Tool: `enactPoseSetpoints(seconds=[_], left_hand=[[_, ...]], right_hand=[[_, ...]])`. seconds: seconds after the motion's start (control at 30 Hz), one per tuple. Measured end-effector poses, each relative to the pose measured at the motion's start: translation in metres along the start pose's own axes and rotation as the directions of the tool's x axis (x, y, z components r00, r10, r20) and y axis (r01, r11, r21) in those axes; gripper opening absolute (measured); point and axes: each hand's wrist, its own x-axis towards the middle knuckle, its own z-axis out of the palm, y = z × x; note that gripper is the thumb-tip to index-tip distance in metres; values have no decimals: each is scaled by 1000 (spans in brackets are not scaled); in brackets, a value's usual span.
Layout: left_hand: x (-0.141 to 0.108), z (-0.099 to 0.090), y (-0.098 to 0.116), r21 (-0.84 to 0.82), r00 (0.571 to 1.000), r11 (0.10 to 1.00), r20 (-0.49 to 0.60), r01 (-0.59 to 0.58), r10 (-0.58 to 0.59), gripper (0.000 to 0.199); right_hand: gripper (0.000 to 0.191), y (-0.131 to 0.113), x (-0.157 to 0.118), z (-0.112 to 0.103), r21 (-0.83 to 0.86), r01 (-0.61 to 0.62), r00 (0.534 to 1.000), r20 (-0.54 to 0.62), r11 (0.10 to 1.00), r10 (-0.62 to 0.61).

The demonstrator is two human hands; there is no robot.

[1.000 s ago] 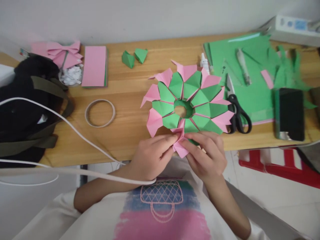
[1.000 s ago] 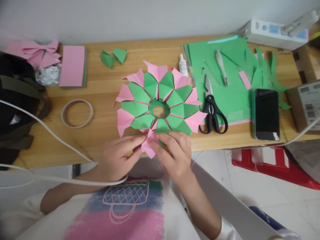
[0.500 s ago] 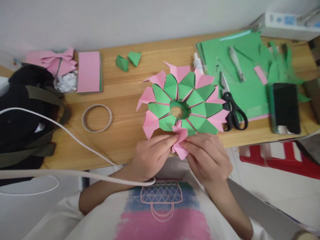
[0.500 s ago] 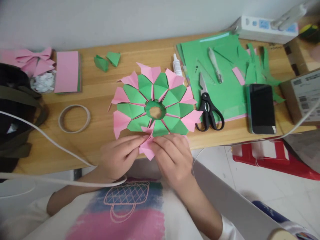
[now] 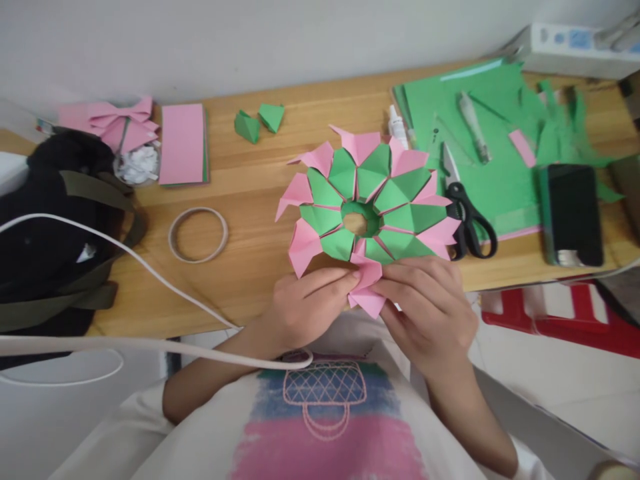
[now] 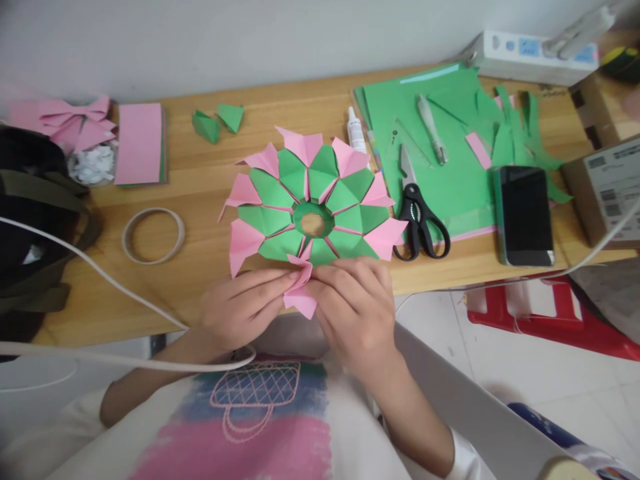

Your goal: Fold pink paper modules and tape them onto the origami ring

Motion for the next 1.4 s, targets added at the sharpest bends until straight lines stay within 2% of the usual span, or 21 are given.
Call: enactPoseSetpoints(seconds=[0.1,0.17,0.37,0.47,0.53,0.63,0.73,0.8,0.9,1.0,1.17,1.3,1.4], left_hand=[[5,-6,3,60,989,992,-93,-113,119,17],[8,-8,5,60,985,991,-119,-120,127,17],[11,-8,4,9,989,996,-122,-85,85,17],[11,-8,1,78,977,983,-118,-169,177,19],[10,-8,-1,113,963,969,-132,-218,233,19],[8,-5,-4,127,959,966,-147,-224,242,16],[6,0,-5,175,942,950,-172,-257,287,17],[4,4,-4,186,943,951,-182,-245,279,18],[3,10,0,169,971,973,-154,-154,181,18],[3,13,4,176,974,977,-173,-118,148,20],[5,13,5,214,960,967,-213,-135,181,17],[8,13,3,283,937,938,-225,-199,267,12],[10,16,2,325,924,926,-259,-190,280,11]], right_hand=[[20,0,3,-3,12,2,1000,21,1000,-2],[21,1,6,-4,13,9,999,34,1000,-9],[15,4,10,-8,18,4,998,64,1000,-5],[13,3,12,-10,-3,-30,997,70,1000,30],[19,2,12,-11,-43,-37,998,57,998,39],[23,2,11,-12,-148,41,999,32,988,-36],[13,3,8,-11,-186,109,994,11,976,-108],[11,3,7,-11,-164,121,992,-2,979,-123],[11,3,4,-11,-142,114,993,6,983,-115],[11,2,2,-10,-131,105,994,26,986,-102],[14,5,0,-9,-128,114,993,33,985,-111],[19,7,-1,-10,-146,82,996,54,986,-75],[17,7,0,-11,-147,62,995,81,987,-51]])
